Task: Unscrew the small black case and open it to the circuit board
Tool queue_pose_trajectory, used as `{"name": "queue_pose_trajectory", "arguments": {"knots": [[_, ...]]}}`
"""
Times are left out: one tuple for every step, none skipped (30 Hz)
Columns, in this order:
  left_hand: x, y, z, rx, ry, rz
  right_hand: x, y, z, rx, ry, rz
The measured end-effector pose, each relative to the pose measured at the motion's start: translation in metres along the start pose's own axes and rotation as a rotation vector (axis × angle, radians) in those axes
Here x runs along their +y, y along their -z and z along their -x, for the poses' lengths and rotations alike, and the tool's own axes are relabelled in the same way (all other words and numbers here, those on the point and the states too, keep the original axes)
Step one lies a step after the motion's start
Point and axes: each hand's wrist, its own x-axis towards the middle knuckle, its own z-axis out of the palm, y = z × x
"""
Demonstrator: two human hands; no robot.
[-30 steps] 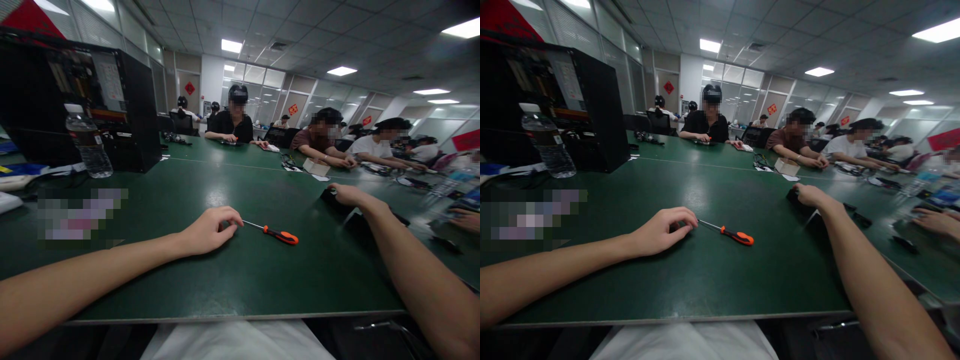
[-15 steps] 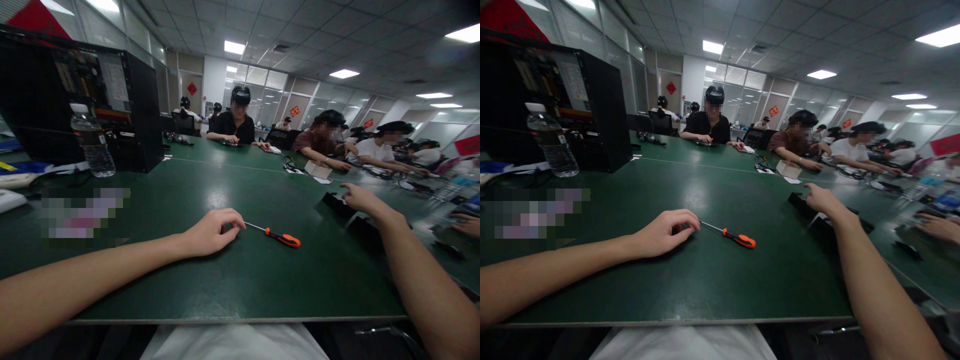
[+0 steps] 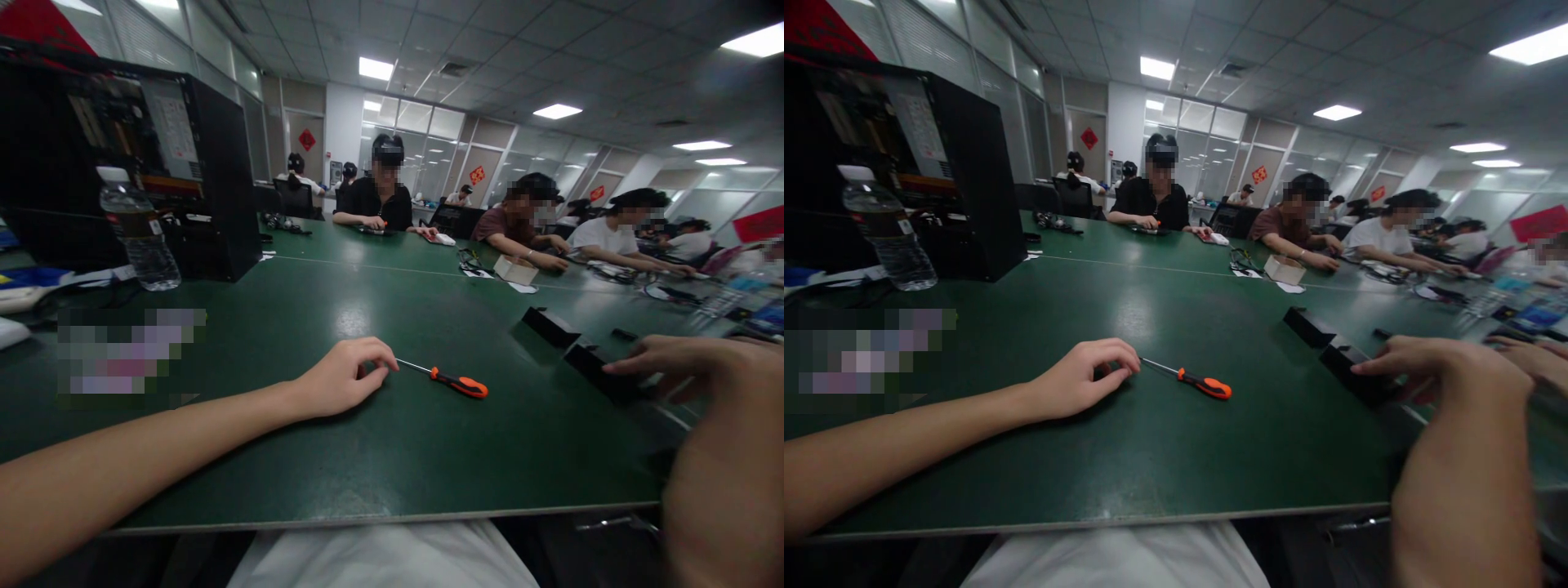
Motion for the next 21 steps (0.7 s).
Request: {"name": "queue_pose_trajectory", "arguments": {"knots": [[0.000, 0.000, 0.000, -0.001, 0.001, 0.000, -0.011, -0.001, 0.002, -0.143, -0.036, -0.037], [0.000, 0.000, 0.000, -0.002, 0.002, -0.001, -0.025, -0.002, 0.003, -0.264, -0.036, -0.064], [0.000, 0.000, 0.000, -0.002, 0.004, -0.003, -0.041, -0.004, 0.005, -0.337, 0.016, -0.079], [0.000, 0.000, 0.000, -0.002, 0.006, -0.006, -0.058, -0.006, 0.007, -0.379, 0.116, -0.067], [0.000, 0.000, 0.000, -0.002, 0.011, -0.009, -0.076, -0.010, 0.010, -0.395, 0.203, -0.066], [-0.001, 0.000, 0.000, 0.001, 0.017, -0.013, -0.094, -0.014, 0.014, -0.410, 0.279, -0.072], [-0.001, 0.000, 0.000, 0.008, 0.021, -0.014, -0.112, -0.020, 0.019, -0.415, 0.353, -0.074], [-0.002, 0.000, 0.000, 0.023, 0.024, -0.018, -0.130, -0.026, 0.025, -0.413, 0.429, -0.073], [-0.003, 0.000, 0.000, 0.046, 0.024, -0.025, -0.146, -0.033, 0.032, -0.400, 0.532, -0.070], [-0.003, 0.001, 0.000, 0.075, 0.021, -0.035, -0.161, -0.040, 0.040, -0.367, 0.698, -0.037], [-0.004, 0.001, 0.000, 0.107, 0.019, -0.049, -0.173, -0.047, 0.047, -0.343, 0.838, -0.024], [-0.004, 0.001, 0.000, 0.136, 0.020, -0.062, -0.184, -0.054, 0.054, -0.315, 0.944, -0.026], [-0.005, 0.001, 0.000, 0.159, 0.027, -0.073, -0.192, -0.061, 0.061, -0.279, 1.025, -0.035], [-0.005, 0.002, 0.000, 0.176, 0.035, -0.078, -0.198, -0.066, 0.066, -0.252, 1.077, -0.052], [-0.005, 0.002, 0.000, 0.184, 0.043, -0.077, -0.201, -0.071, 0.070, -0.234, 1.111, -0.069], [-0.005, 0.002, 0.000, 0.185, 0.049, -0.074, -0.203, -0.075, 0.074, -0.229, 1.133, -0.082], [-0.005, 0.003, 0.000, 0.183, 0.052, -0.073, -0.204, -0.077, 0.076, -0.240, 1.146, -0.091], [-0.004, 0.003, 0.000, 0.180, 0.052, -0.074, -0.204, -0.079, 0.078, -0.263, 1.152, -0.096], [-0.004, 0.003, -0.001, 0.177, 0.053, -0.078, -0.203, -0.080, 0.079, -0.289, 1.154, -0.093], [-0.004, 0.003, -0.001, 0.173, 0.059, -0.085, -0.203, -0.080, 0.081, -0.311, 1.154, -0.078], [-0.005, 0.004, -0.001, 0.172, 0.070, -0.091, -0.203, -0.080, 0.082, -0.332, 1.158, -0.051]]}}
